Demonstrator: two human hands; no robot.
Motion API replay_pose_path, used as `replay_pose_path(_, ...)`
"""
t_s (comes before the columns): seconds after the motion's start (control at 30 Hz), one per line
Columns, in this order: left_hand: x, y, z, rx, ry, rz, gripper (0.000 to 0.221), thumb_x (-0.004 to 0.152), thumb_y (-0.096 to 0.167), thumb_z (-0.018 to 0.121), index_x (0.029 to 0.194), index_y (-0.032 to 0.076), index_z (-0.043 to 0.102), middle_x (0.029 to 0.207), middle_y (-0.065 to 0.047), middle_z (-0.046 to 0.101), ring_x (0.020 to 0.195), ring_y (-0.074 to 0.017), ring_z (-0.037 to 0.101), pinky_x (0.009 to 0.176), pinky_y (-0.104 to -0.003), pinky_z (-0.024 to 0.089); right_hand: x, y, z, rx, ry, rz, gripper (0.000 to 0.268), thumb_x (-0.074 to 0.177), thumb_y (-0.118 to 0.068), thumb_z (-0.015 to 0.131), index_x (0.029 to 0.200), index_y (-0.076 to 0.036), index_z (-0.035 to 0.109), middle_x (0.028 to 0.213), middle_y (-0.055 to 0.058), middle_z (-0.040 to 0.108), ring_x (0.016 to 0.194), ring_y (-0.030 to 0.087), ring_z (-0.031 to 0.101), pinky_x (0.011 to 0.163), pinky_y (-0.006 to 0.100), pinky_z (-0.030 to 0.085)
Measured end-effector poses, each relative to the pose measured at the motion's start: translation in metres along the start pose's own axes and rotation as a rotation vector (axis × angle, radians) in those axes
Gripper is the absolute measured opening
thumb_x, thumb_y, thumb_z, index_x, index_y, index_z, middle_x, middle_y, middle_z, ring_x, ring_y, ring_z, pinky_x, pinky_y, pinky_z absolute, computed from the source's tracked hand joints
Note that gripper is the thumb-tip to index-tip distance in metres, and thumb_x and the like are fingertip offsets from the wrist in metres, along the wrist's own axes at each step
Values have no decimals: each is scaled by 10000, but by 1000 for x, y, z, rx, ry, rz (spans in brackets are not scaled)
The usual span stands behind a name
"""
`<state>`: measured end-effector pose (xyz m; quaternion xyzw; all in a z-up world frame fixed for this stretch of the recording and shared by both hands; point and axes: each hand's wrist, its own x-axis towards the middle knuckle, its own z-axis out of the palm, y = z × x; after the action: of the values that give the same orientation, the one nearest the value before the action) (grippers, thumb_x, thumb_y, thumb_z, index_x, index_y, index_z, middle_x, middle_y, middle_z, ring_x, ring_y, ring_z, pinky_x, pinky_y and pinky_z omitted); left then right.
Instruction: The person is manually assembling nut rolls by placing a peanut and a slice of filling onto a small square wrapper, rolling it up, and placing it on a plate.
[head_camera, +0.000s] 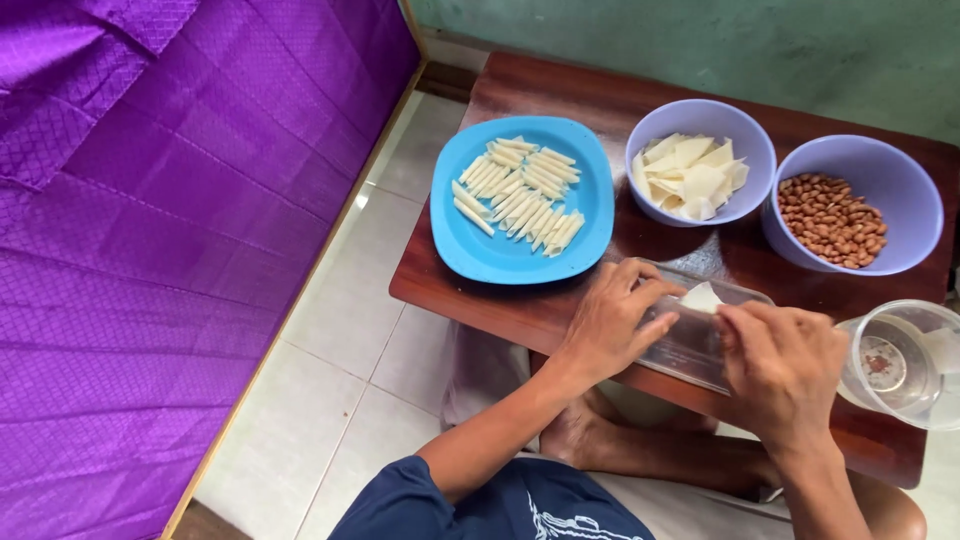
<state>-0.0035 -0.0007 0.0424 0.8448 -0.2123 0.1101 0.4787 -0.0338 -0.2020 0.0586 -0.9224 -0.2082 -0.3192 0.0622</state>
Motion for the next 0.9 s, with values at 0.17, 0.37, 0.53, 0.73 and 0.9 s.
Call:
replay_pose_path(0.17, -9, -11, 5, 16, -59, 19, 293, 879, 119, 730, 1170, 141, 704, 1153, -40, 579, 1075, -237, 544, 997, -354, 475, -13, -8, 16, -5, -192, 36, 145, 987, -184, 750, 1125, -149, 775, 1158, -33, 721, 1000, 220, 598, 865, 368, 410)
replay_pose_path(0.37, -11, -9, 5, 26, -78, 15, 250, 886, 146, 732, 1136, 152, 714, 1131, -25, 579, 1046, -227, 538, 989, -345, 478, -14, -8, 14, -20, -246, 54, 127, 982, -214, 747, 1099, -171, 772, 1131, -49, 708, 987, 211, 590, 855, 362, 410)
replay_pose_path(0.53, -10, -9, 4, 44, -71, -3, 234, 886, 157, 730, 1120, 149, 725, 1151, -25, 590, 1042, -228, 540, 985, -347, 482, -14, -7, 15, -66, -245, 45, 139, 976, -228, 767, 1108, -196, 798, 1139, -61, 718, 1007, 201, 598, 887, 361, 405)
replay_pose_path(0.73, -7, -12, 9, 82, -114, 76, 184, 887, 167, 722, 1056, 97, 742, 1099, -56, 584, 1026, -253, 534, 959, -370, 462, -7, -6, 9, 16, -286, 69, 125, 969, -186, 769, 1089, -179, 805, 1105, -28, 703, 962, 243, 564, 881, 390, 410)
replay_pose_path(0.9, -3, -10, 11, 71, -52, 73, 157, 866, 109, 742, 1017, 69, 764, 1096, -30, 595, 988, -238, 530, 929, -350, 464, -8, 0, 12, 124, -273, 77, 121, 1002, -166, 754, 1107, -137, 806, 1100, 6, 671, 932, 248, 500, 829, 385, 382)
